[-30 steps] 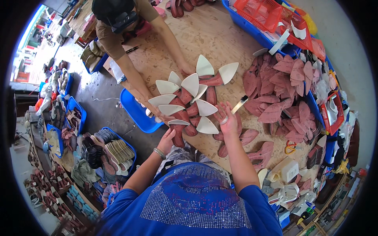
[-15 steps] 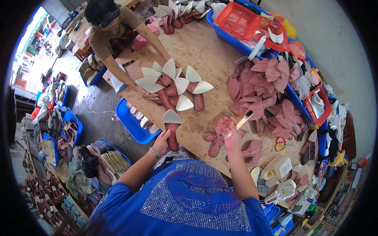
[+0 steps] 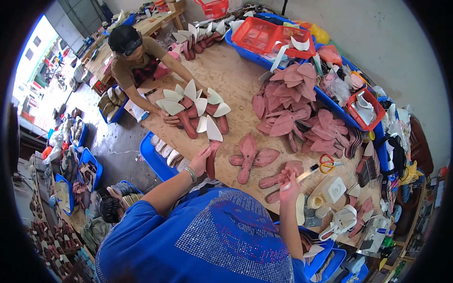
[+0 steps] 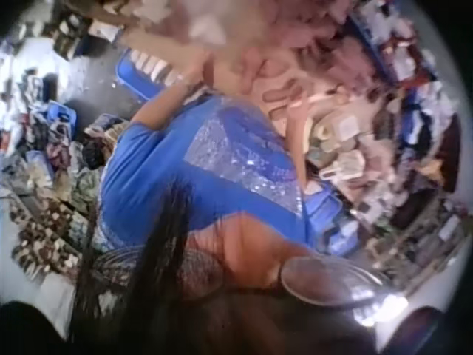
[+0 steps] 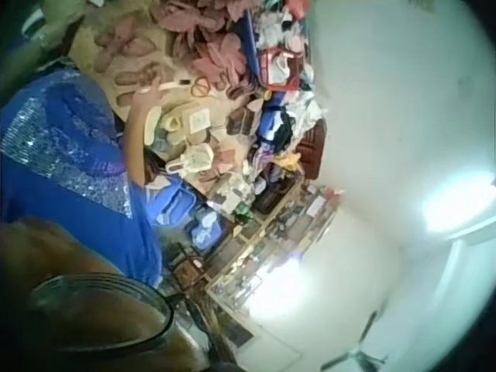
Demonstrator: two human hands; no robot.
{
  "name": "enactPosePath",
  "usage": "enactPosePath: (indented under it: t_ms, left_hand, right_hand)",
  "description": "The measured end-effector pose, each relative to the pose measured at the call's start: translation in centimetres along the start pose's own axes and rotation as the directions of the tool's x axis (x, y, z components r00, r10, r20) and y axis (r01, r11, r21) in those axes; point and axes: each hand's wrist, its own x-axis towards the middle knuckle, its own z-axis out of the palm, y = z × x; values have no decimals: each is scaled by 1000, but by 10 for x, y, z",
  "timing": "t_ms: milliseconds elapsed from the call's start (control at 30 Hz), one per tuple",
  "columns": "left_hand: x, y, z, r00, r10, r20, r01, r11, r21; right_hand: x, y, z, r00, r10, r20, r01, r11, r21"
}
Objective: The person applies glue to pink shoe insoles using a wooden stick and then presses white shoe parts onto them. The person handles the insoles and parts one at a time, repeating the process for multiple units on a cluttered workbench.
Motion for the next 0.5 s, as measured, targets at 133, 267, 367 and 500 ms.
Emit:
enactPosePath:
  t_ms: [133,267,367,500]
  left_hand:
    - [-6,-8,23,1000,8,-12,-7,1000,14]
    - [-10,-17,24,1000,30,7,-30,998,46]
    - [-14,-25,25,999,53,-1,-52,995,84]
    - [-21,-31,24,999,39,7,-40,993,111]
  right_hand:
    - [-22,-16,-27,998,-36,-49,39,997,66]
    - [-36,-28,-36,999,-41,-28,43,996,84]
    - [-40,-36,-36,998,-69,-6,69,995,72]
    - [-46,-34,-36,996,-87,36,84,994,67]
